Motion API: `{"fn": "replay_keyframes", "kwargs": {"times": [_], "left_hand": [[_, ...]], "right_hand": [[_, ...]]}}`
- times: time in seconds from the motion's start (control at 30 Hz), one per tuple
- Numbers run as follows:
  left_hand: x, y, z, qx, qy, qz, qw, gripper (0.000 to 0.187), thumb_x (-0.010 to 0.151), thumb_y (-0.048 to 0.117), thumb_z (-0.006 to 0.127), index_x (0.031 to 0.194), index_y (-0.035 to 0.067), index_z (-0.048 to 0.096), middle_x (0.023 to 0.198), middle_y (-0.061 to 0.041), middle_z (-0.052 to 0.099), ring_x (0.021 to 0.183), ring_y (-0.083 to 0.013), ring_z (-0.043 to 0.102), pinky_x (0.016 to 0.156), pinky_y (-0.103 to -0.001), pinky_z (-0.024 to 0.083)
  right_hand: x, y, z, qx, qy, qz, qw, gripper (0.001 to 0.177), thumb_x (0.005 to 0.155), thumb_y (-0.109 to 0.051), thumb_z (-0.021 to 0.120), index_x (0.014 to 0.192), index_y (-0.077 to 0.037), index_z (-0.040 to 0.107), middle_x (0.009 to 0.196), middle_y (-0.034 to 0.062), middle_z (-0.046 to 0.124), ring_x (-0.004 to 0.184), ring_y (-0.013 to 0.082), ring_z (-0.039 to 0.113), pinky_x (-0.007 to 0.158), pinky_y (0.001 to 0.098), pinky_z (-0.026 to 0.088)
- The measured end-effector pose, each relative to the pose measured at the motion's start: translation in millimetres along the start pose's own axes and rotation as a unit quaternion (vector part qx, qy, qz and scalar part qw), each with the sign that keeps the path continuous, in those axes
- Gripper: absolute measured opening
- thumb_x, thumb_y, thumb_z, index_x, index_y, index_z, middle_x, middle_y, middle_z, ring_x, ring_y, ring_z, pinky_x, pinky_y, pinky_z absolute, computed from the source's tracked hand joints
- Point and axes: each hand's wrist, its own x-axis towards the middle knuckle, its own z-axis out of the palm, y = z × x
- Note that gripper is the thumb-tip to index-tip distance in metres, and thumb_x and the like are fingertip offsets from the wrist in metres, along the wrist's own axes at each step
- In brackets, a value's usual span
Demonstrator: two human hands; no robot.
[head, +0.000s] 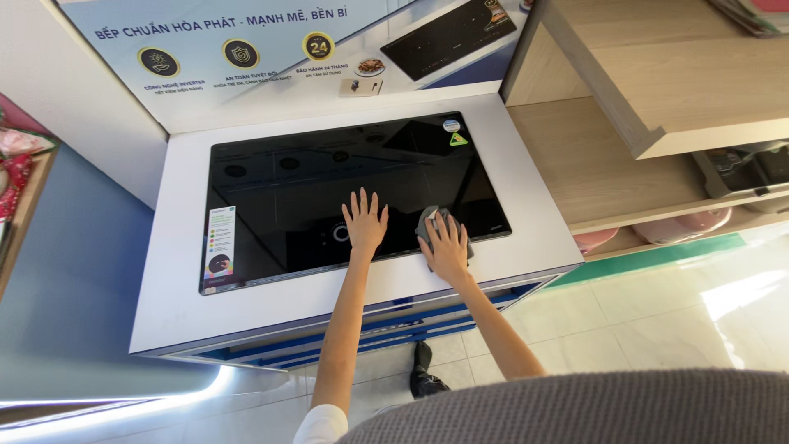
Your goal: The person wipes the surface of several glass cooktops with a cloth.
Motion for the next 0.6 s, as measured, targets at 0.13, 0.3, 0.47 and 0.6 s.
{"fn": "replay_keyframes", "kwargs": {"times": [0.13, 0.3, 0.47, 0.6], "left_hand": [[-2.0, 1.6, -1.3, 0.013, -0.012, -0.012, 1.0, 0.059, 0.106, 0.049, 0.043, 0.152, 0.013, 0.051, 0.165, -0.017, 0.034, 0.154, -0.0386, 0.023, 0.122, -0.061, 0.016], [-0.6, 6.4, -15.9, 0.019, 0.004, -0.012, 1.0, 0.057, 0.105, 0.046, 0.045, 0.149, 0.011, 0.054, 0.163, -0.018, 0.037, 0.153, -0.0393, 0.026, 0.122, -0.061, 0.018], [-0.3, 12.6, -35.2, 0.002, 0.02, -0.007, 1.0, 0.054, 0.104, 0.043, 0.05, 0.145, 0.008, 0.059, 0.159, -0.02, 0.043, 0.151, -0.0404, 0.032, 0.121, -0.06, 0.021], [2.3, 13.9, -37.9, 0.004, 0.024, -0.022, 0.999, 0.054, 0.105, 0.044, 0.048, 0.145, 0.009, 0.058, 0.16, -0.019, 0.043, 0.151, -0.0397, 0.031, 0.122, -0.059, 0.021]], "right_hand": [[3.7, 5.8, 3.8, 0.01, -0.025, -0.011, 1.0, 0.054, 0.104, -0.045, 0.054, 0.146, -0.011, 0.058, 0.156, 0.0153, 0.048, 0.143, 0.0404, 0.041, 0.113, 0.0631, 0.032], [65.6, 27.3, 56.4, 0.003, -0.042, -0.024, 0.999, 0.053, 0.105, -0.047, 0.05, 0.145, -0.014, 0.059, 0.157, 0.0142, 0.047, 0.144, 0.0405, 0.042, 0.113, 0.0653, 0.031], [162.2, 37.8, 108.1, -0.019, -0.057, -0.012, 0.998, 0.055, 0.104, -0.051, 0.046, 0.147, -0.018, 0.058, 0.159, 0.0116, 0.045, 0.146, 0.0395, 0.04, 0.115, 0.0651, 0.03], [238.6, 38.7, 135.0, 0.0, -0.14, 0.021, 0.99, 0.061, 0.104, -0.055, 0.038, 0.154, -0.022, 0.047, 0.165, 0.0099, 0.034, 0.151, 0.039, 0.028, 0.117, 0.066, 0.021]]}}
